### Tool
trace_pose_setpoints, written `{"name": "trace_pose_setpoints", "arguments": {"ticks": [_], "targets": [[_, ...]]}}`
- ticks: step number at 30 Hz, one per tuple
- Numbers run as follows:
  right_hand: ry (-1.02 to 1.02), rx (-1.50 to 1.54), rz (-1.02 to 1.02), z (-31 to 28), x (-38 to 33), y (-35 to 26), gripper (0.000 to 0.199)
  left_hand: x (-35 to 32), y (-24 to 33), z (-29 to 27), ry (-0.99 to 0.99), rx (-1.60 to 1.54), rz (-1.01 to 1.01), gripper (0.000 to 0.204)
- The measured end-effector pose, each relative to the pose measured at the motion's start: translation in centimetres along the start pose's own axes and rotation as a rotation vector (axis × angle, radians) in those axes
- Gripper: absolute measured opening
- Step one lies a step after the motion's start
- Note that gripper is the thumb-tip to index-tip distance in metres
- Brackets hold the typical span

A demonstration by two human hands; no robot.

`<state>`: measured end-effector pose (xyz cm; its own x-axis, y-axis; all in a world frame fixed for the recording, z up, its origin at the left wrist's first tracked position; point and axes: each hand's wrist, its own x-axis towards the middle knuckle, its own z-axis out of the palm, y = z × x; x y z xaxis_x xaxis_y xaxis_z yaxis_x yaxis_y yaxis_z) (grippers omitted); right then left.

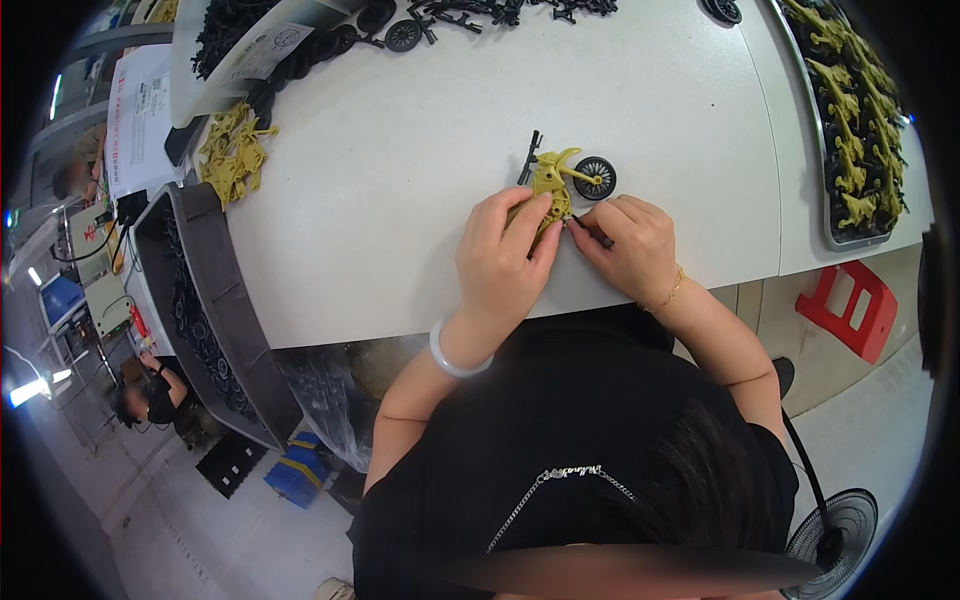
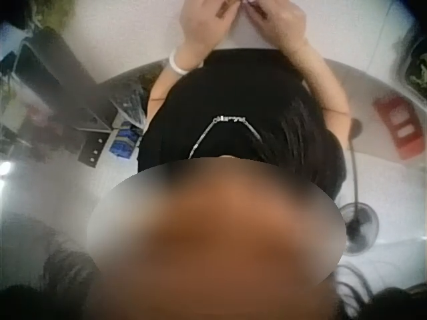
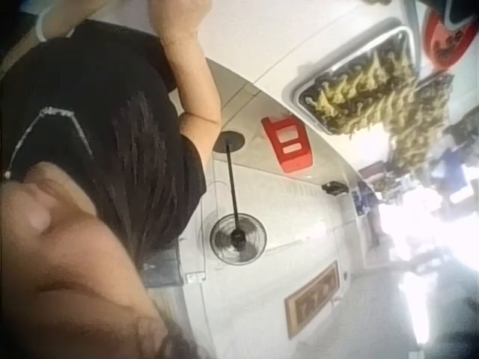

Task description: The person assembles toy motorcycles by attaching wheels and handlebars to plastic frame parts and pressing the halves together, then places the assembled toys onto a tray. Afterward, the person retrieves more plastic motorcycle frame parts from a bag below and sets them on the table.

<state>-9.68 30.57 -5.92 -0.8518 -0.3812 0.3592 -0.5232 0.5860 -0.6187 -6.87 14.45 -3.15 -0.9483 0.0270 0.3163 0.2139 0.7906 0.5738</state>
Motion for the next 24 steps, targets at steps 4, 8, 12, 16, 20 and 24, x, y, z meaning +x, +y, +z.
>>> {"name": "trace_pose_setpoints", "arguments": {"ticks": [4, 8, 12, 16, 20, 24], "targets": [[-0.004, 0.001, -0.053, 0.2, -0.2, 0.2, 0.019, 0.3, -0.2, -0.2, -0.029, -0.020, -0.002, 0.025], [0.003, 0.019, -0.035, 0.1, -0.1, -0.1, 0.017, 0.4, -0.8, -0.5, -0.094, -0.164, -0.071, 0.023], [0.003, -0.032, -0.069, 0.0, -0.2, 0.0, 0.016, 1.0, -0.4, -1.2, -0.161, -0.168, -0.234, 0.039], [0.021, -0.038, -0.138, -0.2, -0.4, 0.0, 0.016, 1.0, -1.4, -1.4, -0.271, -0.591, -0.496, 0.060], [0.151, 0.017, -0.303, -0.8, -0.2, -0.5, 0.019, 1.6, -1.1, -3.2, -0.478, -1.161, -0.780, 0.062], [0.241, 0.042, -0.382, -1.5, 0.0, -1.4, 0.020, 0.7, -1.3, -3.8, -0.546, -1.308, -0.843, 0.062]]}}
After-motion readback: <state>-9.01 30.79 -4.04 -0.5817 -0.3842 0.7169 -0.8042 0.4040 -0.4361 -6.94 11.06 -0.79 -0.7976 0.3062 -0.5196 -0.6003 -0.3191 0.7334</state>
